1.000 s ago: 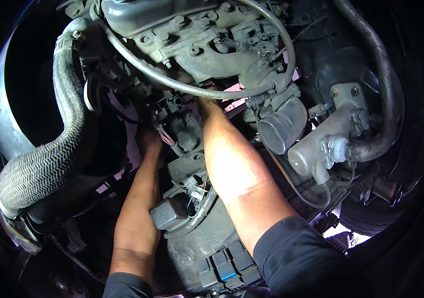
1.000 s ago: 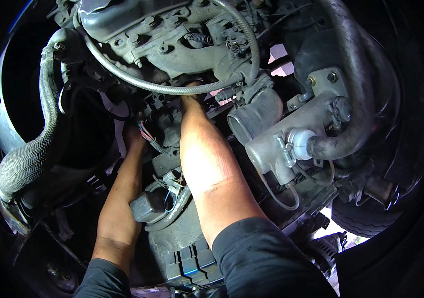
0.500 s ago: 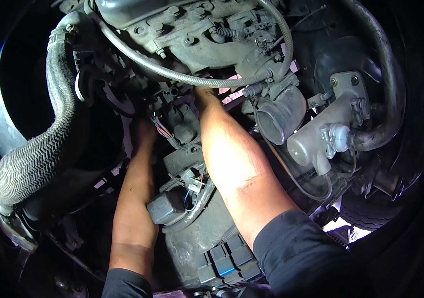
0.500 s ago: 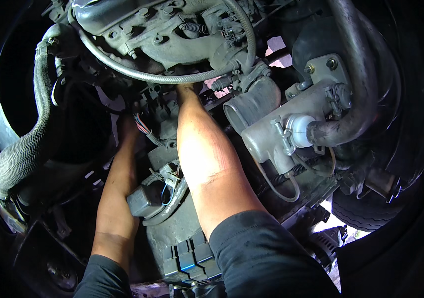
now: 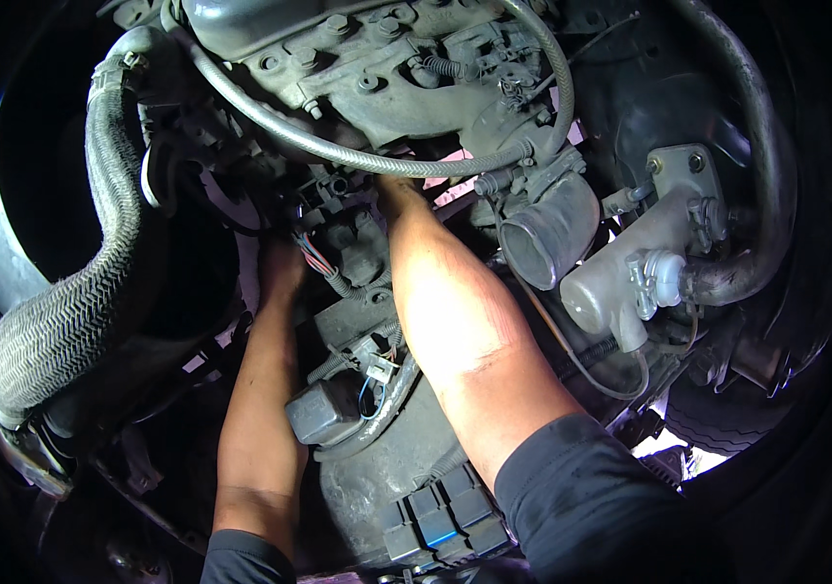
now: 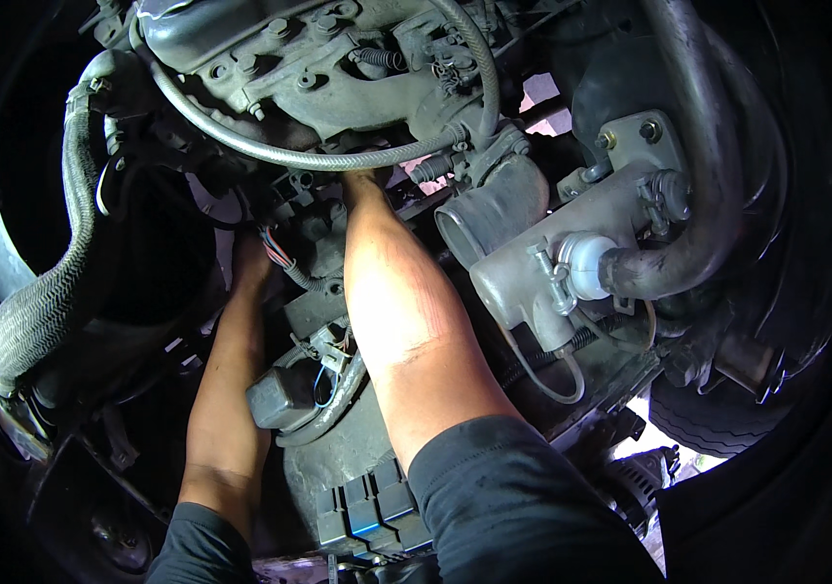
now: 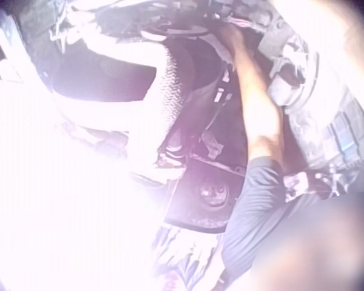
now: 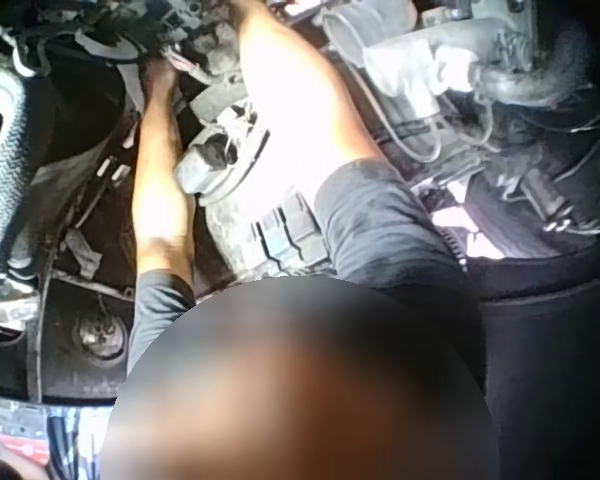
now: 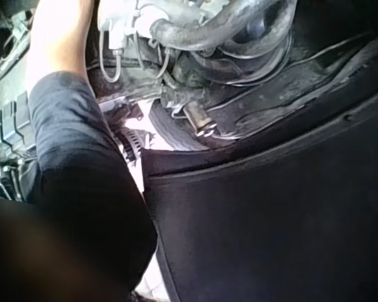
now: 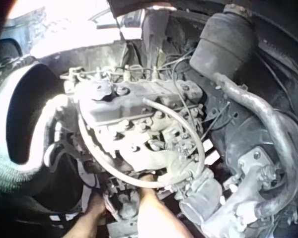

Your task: The person removes an alternator from a car engine bay, then repeatedly attempts to install it by aligning and tightening bolts. The alternator is handled multiple times, removed, and repositioned, but the final secured state is not shown.

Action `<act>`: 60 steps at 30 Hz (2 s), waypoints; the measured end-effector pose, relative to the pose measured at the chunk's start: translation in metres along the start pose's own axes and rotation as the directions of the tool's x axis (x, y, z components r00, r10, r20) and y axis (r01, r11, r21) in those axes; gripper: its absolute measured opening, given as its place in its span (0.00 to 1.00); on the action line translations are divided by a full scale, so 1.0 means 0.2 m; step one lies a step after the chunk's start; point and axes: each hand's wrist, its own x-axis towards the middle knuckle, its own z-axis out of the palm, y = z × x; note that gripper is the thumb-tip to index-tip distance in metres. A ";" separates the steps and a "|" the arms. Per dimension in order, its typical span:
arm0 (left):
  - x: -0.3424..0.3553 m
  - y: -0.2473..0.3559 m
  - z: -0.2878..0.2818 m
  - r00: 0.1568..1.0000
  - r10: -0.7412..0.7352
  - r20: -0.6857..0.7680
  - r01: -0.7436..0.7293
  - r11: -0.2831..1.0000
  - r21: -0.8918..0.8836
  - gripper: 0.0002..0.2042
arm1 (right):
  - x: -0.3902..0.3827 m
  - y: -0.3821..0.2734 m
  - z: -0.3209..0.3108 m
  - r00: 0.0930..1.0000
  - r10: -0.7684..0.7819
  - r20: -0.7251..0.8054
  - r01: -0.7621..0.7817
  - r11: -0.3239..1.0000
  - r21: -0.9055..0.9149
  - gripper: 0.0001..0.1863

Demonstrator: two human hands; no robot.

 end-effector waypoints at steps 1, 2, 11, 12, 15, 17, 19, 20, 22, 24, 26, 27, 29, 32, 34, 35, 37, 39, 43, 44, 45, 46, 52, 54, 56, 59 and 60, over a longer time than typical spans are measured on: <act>0.01 -0.02 0.02 1.000 -0.004 0.024 0.004 1.000 0.021 0.22 | 0.00 0.00 0.00 1.000 0.001 0.001 -0.001 1.000 -0.001 0.25; 0.01 -0.05 0.04 1.000 0.018 0.009 -0.018 1.000 -0.005 0.23 | 0.00 0.01 0.00 1.000 0.002 -0.002 -0.002 1.000 -0.001 0.25; 0.05 -0.28 0.31 0.996 -0.051 -0.070 0.048 0.998 -0.049 0.24 | 0.00 0.02 0.01 1.000 0.013 -0.002 -0.013 1.000 -0.011 0.27; 0.04 -0.28 0.34 0.992 0.039 -0.119 -0.041 0.999 -0.012 0.24 | 0.00 0.02 0.01 1.000 0.015 -0.004 -0.015 1.000 -0.010 0.27; 0.05 -0.25 0.32 0.983 0.128 -0.131 -0.124 0.991 0.043 0.23 | 0.00 0.01 0.01 1.000 0.017 -0.004 -0.017 1.000 -0.011 0.28; -0.01 -0.19 0.27 0.989 -0.099 -0.107 0.083 0.986 -0.145 0.22 | 0.00 0.01 0.01 1.000 0.012 -0.003 -0.012 1.000 -0.015 0.28; -0.04 -0.13 0.21 0.993 -0.115 0.010 0.115 0.991 -0.069 0.23 | 0.00 0.01 0.00 1.000 0.011 -0.003 -0.011 1.000 -0.016 0.29; -0.04 -0.11 0.19 0.996 -0.086 -0.005 0.086 0.996 -0.029 0.24 | 0.00 0.01 0.00 1.000 0.011 -0.005 -0.011 1.000 -0.015 0.29; -0.04 -0.09 0.19 0.998 -0.022 -0.058 0.023 1.000 0.010 0.22 | 0.00 0.02 -0.01 1.000 0.015 -0.006 -0.015 1.000 -0.014 0.29; -0.03 -0.12 0.20 0.992 0.061 -0.108 -0.053 0.996 0.076 0.22 | 0.01 0.02 -0.01 1.000 0.014 -0.004 -0.014 1.000 -0.013 0.30; -0.01 -0.16 0.22 0.996 0.064 -0.060 -0.053 0.985 0.166 0.23 | 0.01 0.03 -0.02 1.000 0.014 -0.004 -0.014 1.000 -0.019 0.30; 0.00 -0.19 0.24 0.993 0.102 -0.060 -0.093 0.987 0.133 0.23 | 0.02 0.03 -0.02 1.000 0.012 -0.006 -0.012 1.000 -0.021 0.30; -0.02 -0.23 0.28 0.996 0.073 -0.041 -0.068 0.993 0.100 0.23 | 0.02 0.04 -0.02 1.000 0.014 -0.007 -0.015 0.999 -0.031 0.31; -0.02 -0.25 0.32 0.996 0.070 -0.063 -0.058 0.983 0.174 0.23 | 0.03 0.05 -0.03 1.000 0.019 -0.016 -0.019 0.999 -0.049 0.31; -0.03 -0.24 0.32 0.982 0.181 0.045 -0.177 0.834 0.522 0.22 | 0.04 0.06 -0.04 0.999 0.023 -0.024 -0.024 0.998 -0.064 0.32; -0.04 -0.22 0.31 0.978 0.209 -0.014 -0.183 0.885 0.427 0.21 | 0.05 0.05 -0.06 0.999 0.024 -0.029 -0.026 0.997 -0.071 0.32; -0.07 -0.17 0.31 0.986 0.142 -0.084 -0.108 0.938 0.329 0.20 | 0.06 0.05 -0.07 0.999 0.022 -0.033 -0.025 0.996 -0.089 0.32; -0.11 -0.11 0.30 0.981 0.051 -0.186 -0.003 0.969 0.248 0.20 | 0.07 0.04 -0.07 0.999 0.021 -0.034 -0.025 0.994 -0.105 0.33; -0.14 -0.05 0.25 0.998 0.036 -0.053 -0.016 0.940 0.341 0.17 | 0.06 0.04 -0.07 0.998 0.023 -0.050 -0.028 0.993 -0.113 0.34; -0.13 -0.04 0.23 0.997 0.057 -0.048 -0.039 0.950 0.310 0.17 | 0.06 0.03 -0.07 0.998 0.022 -0.052 -0.028 0.993 -0.116 0.34; -0.13 -0.02 0.22 0.982 0.113 -0.151 -0.064 0.953 0.298 0.17 | 0.06 0.04 -0.07 0.998 0.021 -0.058 -0.028 0.993 -0.116 0.34; -0.13 -0.01 0.21 0.954 0.167 -0.249 -0.091 0.953 0.288 0.17 | 0.06 0.04 -0.07 0.998 0.020 -0.057 -0.026 0.992 -0.120 0.34; -0.14 0.08 0.16 0.991 -0.103 -0.084 0.112 0.988 0.107 0.20 | 0.07 0.04 -0.07 0.999 0.009 -0.053 -0.016 0.992 -0.124 0.36; -0.13 0.06 0.16 0.992 -0.080 -0.099 0.088 0.993 0.077 0.23 | 0.07 0.03 -0.07 0.999 0.009 -0.047 -0.015 0.991 -0.132 0.36; -0.13 0.03 0.21 0.967 -0.037 -0.252 0.035 0.999 -0.014 0.26 | 0.07 0.02 -0.07 0.999 0.008 -0.035 -0.013 0.989 -0.144 0.37; -0.08 -0.06 0.27 0.969 -0.019 -0.246 0.048 0.993 0.111 0.28 | 0.07 0.01 -0.07 1.000 0.012 -0.019 -0.015 0.987 -0.161 0.37; -0.06 -0.08 0.29 0.981 -0.054 -0.189 0.086 0.982 0.166 0.29 | 0.06 0.01 -0.06 1.000 0.010 -0.011 -0.011 0.986 -0.165 0.37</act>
